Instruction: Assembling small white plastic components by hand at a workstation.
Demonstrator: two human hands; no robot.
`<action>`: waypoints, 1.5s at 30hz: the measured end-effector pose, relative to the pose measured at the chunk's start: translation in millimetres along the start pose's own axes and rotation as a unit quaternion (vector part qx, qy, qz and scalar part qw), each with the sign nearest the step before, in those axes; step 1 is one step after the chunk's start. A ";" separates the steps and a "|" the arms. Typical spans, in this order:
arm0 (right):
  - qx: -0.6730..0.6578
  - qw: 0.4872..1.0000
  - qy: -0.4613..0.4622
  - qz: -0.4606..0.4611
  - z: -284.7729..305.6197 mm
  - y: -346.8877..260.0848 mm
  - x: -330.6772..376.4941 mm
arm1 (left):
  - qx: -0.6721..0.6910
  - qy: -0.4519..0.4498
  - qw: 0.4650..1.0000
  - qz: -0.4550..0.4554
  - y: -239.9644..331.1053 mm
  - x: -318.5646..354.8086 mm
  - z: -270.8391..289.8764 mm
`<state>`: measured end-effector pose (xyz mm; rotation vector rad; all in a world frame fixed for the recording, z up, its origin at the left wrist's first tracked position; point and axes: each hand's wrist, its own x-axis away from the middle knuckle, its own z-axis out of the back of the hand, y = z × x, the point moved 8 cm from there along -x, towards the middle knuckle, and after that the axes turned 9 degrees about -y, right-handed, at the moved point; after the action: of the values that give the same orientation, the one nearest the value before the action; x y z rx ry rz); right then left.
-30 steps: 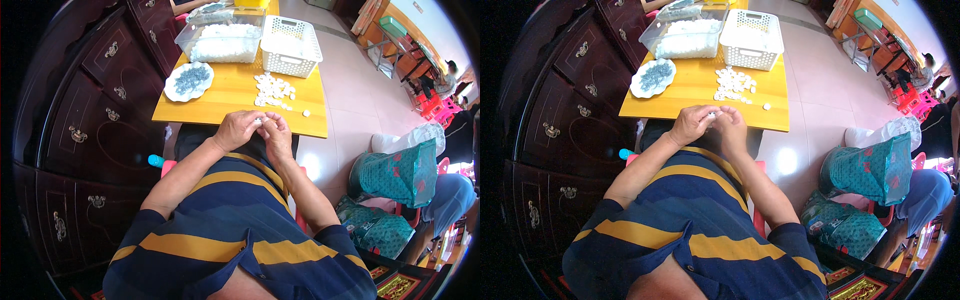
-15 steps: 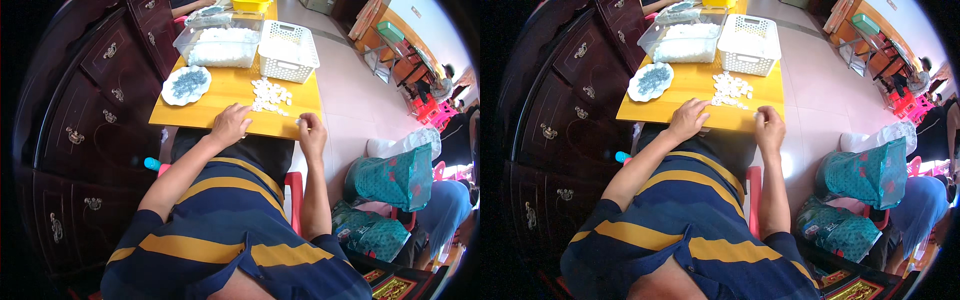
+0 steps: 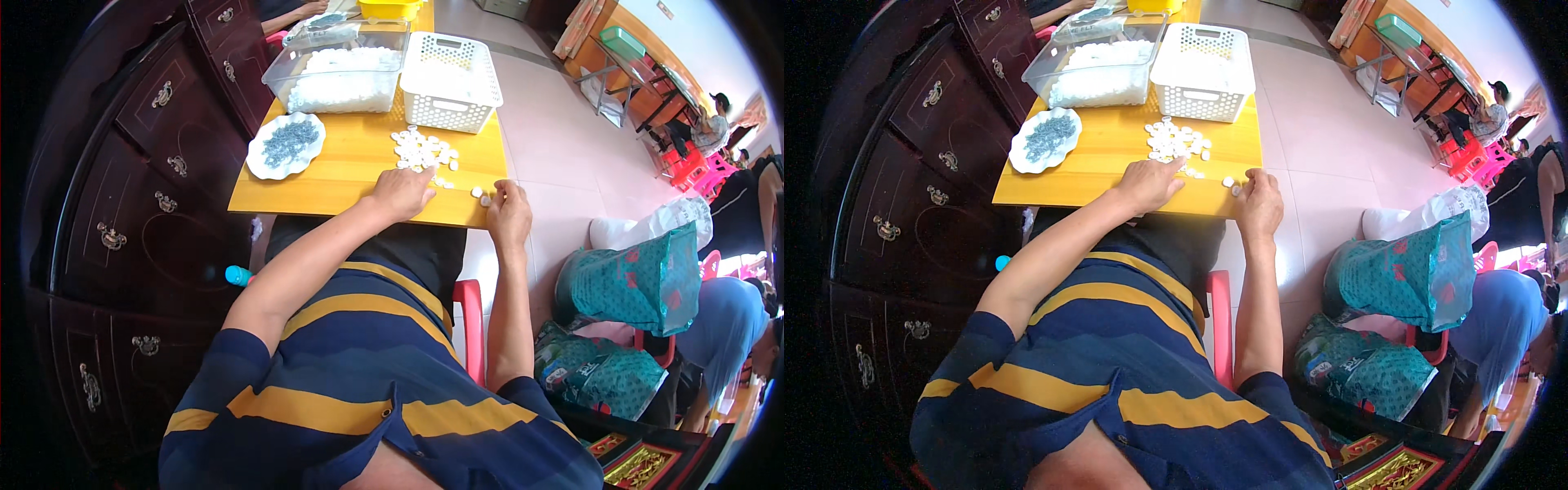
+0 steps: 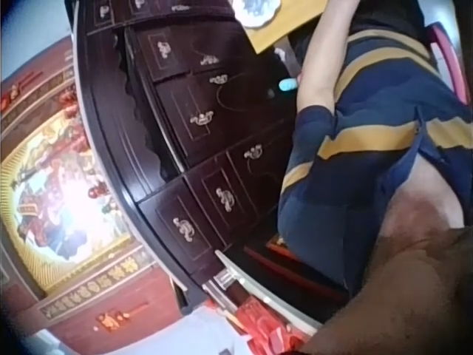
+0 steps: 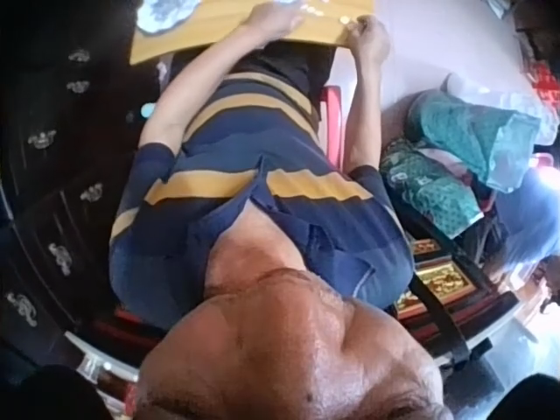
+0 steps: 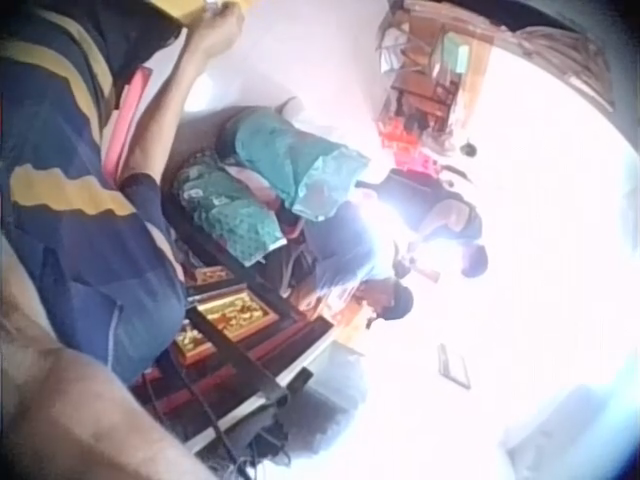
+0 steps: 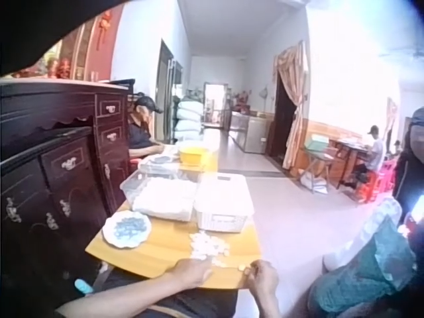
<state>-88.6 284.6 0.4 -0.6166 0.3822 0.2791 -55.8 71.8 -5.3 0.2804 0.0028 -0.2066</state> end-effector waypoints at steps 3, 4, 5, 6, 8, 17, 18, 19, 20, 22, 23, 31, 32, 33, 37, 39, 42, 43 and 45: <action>-0.019 0.999 0.034 0.007 7.6 -4.7 3.1 | -0.006 -0.021 1.000 0.011 -1.0 -6.0 -3.7; -0.019 0.999 0.034 0.008 8.0 -7.1 3.0 | -0.006 -0.018 1.000 0.008 -0.6 -6.9 -3.3; -0.035 0.998 0.041 0.023 9.7 -11.6 3.3 | -0.006 -0.015 1.000 0.006 -0.1 -7.0 -2.8; -0.051 0.997 0.048 0.039 11.2 -16.4 3.9 | -0.006 -0.014 1.000 0.007 -0.4 -6.7 -2.7; -0.065 0.996 0.046 0.049 11.8 -24.1 4.4 | -0.007 -0.020 1.000 0.004 0.0 -6.6 -3.3; -0.115 0.991 0.013 0.074 0.4 -48.8 11.7 | -0.046 0.029 0.998 -0.042 9.1 8.6 -10.3; -0.114 0.990 0.005 0.077 -1.7 -51.3 12.6 | -0.045 0.029 0.998 -0.042 8.8 12.3 -13.9; -0.114 0.990 0.004 0.077 -3.5 -53.8 13.6 | -0.051 0.060 0.996 -0.046 9.7 17.3 -12.6; -0.116 0.990 -0.004 0.077 -7.2 -55.0 15.0 | -0.056 0.090 0.993 -0.052 11.9 21.9 -9.1; -0.117 0.990 -0.012 0.076 -13.0 -57.0 18.6 | -0.062 0.089 0.993 -0.055 12.4 25.3 -9.0; -0.117 0.989 -0.020 0.084 -16.7 -58.7 20.5 | -0.069 0.090 0.992 -0.057 12.4 27.0 -8.4; -0.127 0.987 -0.059 0.076 -30.5 -60.0 25.4 | -0.091 0.140 0.977 -0.135 20.0 54.8 -1.9; -0.127 0.987 -0.060 0.078 -30.8 -60.6 25.6 | -0.092 0.156 0.971 -0.157 22.6 58.8 -1.5; -0.132 0.986 -0.070 0.075 -32.4 -60.7 25.8 | -0.093 0.157 0.971 -0.155 21.4 61.0 -2.6; -0.132 0.986 -0.073 0.077 -34.0 -60.6 27.3 | -0.109 0.200 0.951 -0.211 23.7 76.2 -1.7; -0.136 0.985 -0.074 0.077 -34.2 -61.2 27.8 | -0.098 0.203 0.948 -0.226 21.8 79.5 -3.3; -0.151 0.982 -0.080 0.079 -36.0 -63.1 28.0 | -0.093 0.211 0.940 -0.252 22.6 83.2 -4.4; -0.161 0.980 -0.085 0.080 -37.2 -64.1 28.2 | -0.086 0.208 0.942 -0.250 21.8 83.4 -5.0; -0.169 0.979 -0.080 0.083 -38.8 -62.8 28.8 | -0.079 0.205 0.943 -0.251 24.2 83.1 -0.7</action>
<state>-50.2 216.0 -9.2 -0.8905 0.2320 0.5578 30.5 78.0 -2.0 0.1540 0.5066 -0.6491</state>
